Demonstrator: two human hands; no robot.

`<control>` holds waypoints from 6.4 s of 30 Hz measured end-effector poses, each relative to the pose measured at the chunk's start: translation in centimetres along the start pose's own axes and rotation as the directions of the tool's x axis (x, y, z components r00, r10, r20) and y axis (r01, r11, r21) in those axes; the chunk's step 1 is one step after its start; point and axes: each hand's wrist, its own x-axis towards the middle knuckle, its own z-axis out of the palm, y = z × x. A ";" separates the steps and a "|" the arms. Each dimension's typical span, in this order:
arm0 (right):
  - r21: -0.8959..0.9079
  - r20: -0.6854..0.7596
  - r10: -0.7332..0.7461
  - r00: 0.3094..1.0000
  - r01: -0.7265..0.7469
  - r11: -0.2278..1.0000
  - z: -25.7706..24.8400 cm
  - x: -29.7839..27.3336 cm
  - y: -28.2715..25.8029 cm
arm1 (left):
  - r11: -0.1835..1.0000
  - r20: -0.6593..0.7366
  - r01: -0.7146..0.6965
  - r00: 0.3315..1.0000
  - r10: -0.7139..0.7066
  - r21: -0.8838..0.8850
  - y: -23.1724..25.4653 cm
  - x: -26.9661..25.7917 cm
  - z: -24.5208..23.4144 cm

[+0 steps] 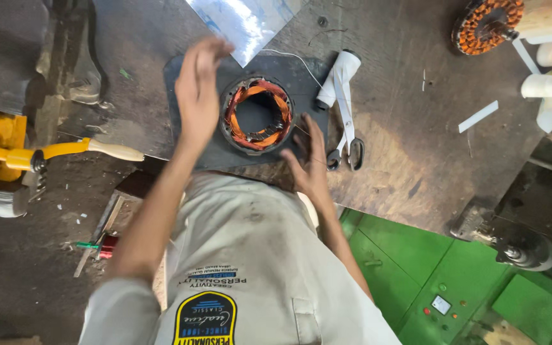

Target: The person winds copper wire onto a motor stator, trims the wire, and applies a liquid substance from a bottle. They also cut a sheet of insulating material with scissors.

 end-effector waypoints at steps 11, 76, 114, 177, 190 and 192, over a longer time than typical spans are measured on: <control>-0.382 0.004 -0.003 1.000 0.004 0.924 1.8 0.2 -5.4 | 0.921 0.129 -0.021 0.991 -0.032 0.388 0.2 -3.5 -1.3; -0.423 0.251 -0.042 0.967 0.149 0.894 1.2 5.5 -7.9 | 0.575 0.579 -0.437 0.812 -0.080 0.692 4.5 -4.8 -1.5; -0.391 -0.234 -0.083 0.969 -0.015 0.920 4.2 8.0 -7.1 | 0.744 0.543 -0.364 0.840 0.000 0.561 2.6 1.3 0.1; -0.504 0.163 -0.257 0.953 0.304 0.809 4.3 13.2 -6.6 | 0.560 0.072 0.016 0.988 -0.135 0.829 0.4 -3.1 0.4; -0.594 0.177 -0.171 0.969 0.244 0.766 2.7 11.5 -10.8 | 0.486 -0.016 0.260 0.893 -0.450 0.834 5.0 -2.7 -2.1; -0.516 0.286 -0.297 0.911 0.407 0.754 2.9 12.2 -10.3 | 0.511 0.045 0.207 0.898 -0.437 0.834 3.5 -3.2 -2.4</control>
